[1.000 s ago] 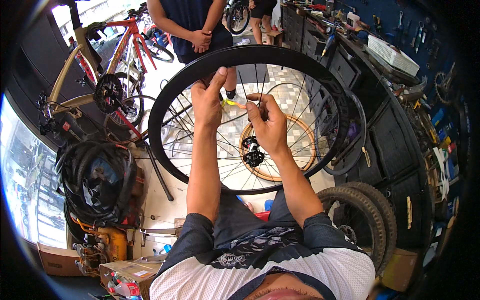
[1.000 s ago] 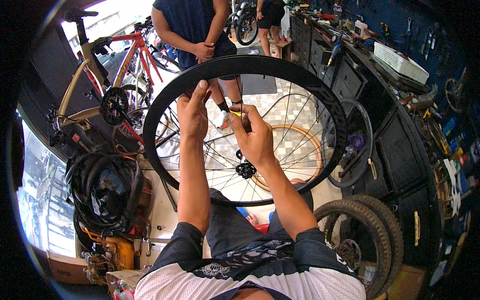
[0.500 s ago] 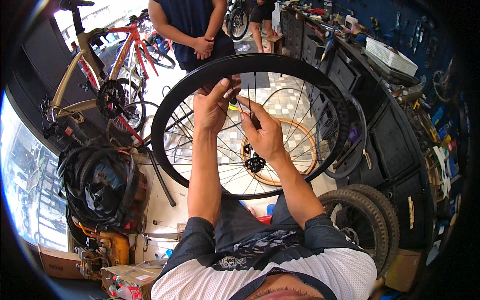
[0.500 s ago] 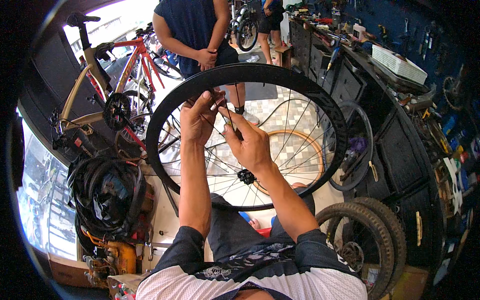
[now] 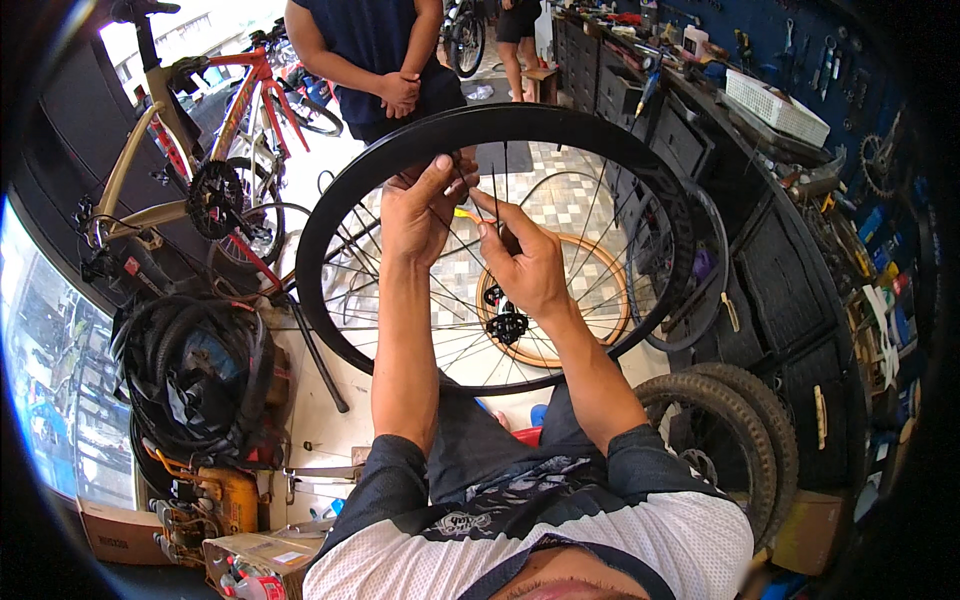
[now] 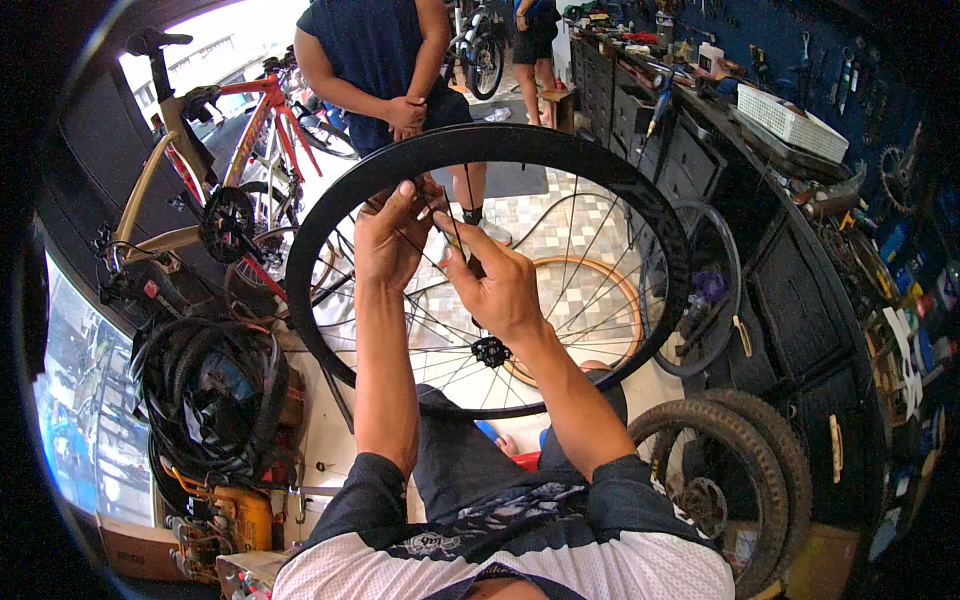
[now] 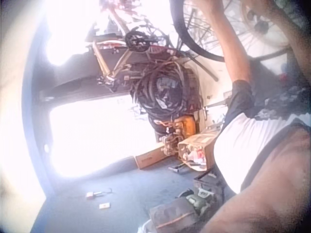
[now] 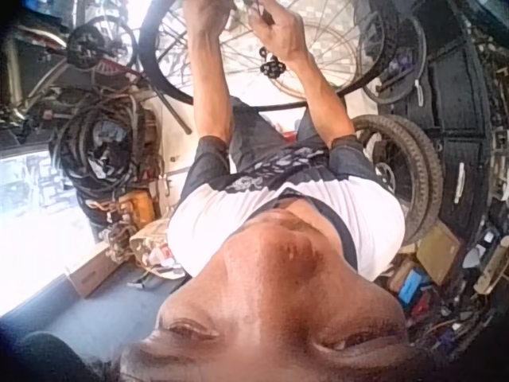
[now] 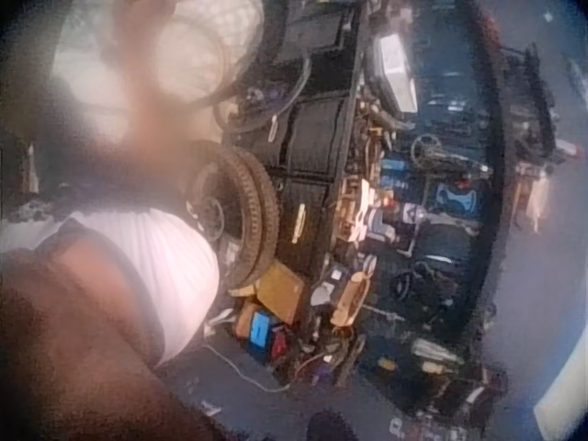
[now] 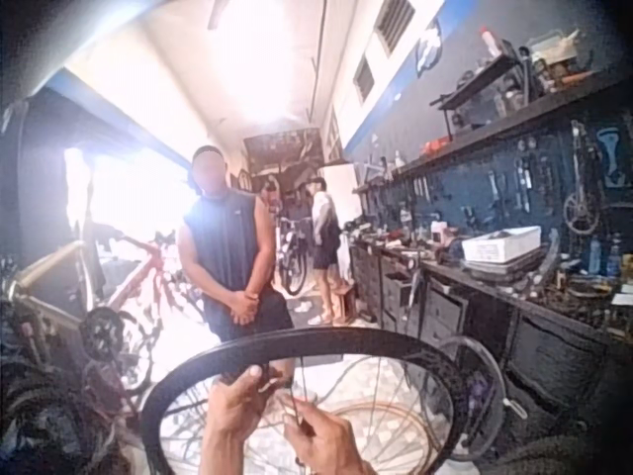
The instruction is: The person threads and secures spokes into the hub of a bicycle wheel, rotating the wheel to access different spoke holes and tightening each spoke by hand. The person works continuously on the same wheel throughout the clip.
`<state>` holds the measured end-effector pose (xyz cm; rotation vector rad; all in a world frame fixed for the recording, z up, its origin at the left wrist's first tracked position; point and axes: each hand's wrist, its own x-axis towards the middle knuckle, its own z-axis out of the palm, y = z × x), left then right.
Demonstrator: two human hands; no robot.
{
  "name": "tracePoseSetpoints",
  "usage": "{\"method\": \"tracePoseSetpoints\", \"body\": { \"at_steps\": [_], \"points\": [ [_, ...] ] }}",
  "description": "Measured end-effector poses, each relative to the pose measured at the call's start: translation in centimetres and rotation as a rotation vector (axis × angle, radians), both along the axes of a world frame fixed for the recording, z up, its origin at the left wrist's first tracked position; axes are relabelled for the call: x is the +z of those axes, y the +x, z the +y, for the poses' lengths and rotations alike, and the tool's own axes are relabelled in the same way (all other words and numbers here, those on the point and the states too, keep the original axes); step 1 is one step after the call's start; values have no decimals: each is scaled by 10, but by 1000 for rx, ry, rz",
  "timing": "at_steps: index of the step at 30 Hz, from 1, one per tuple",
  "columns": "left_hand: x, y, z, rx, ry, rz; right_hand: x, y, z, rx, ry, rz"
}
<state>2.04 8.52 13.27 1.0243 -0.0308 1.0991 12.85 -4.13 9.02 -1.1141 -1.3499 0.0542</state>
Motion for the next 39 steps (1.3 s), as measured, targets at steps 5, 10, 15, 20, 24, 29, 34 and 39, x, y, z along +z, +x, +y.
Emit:
{"method": "tracePoseSetpoints", "body": {
  "at_steps": [5,10,15,20,24,29,34,39],
  "points": [
    [0,1,2,-7,25,17,2,2,1,8,21,7],
    [-5,-1,5,-29,40,16,5,3,-4,22,-57,37],
    [-4,-3,4,-11,26,38,-1,4,0,41,17,30],
    [-1,-3,-2,-30,-28,-4,4,0,-4,34,-49,30],
    [-1,-3,-3,-40,-10,-12,0,-2,2,43,20,28],
    [-3,-3,4,8,5,53,1,0,4,-84,-56,-27],
    [5,-6,-2,-8,-34,8,3,-2,8,-126,-29,-41],
    [10,-8,-10,11,5,64,3,-4,5,-162,-9,-78]
  ]
}}
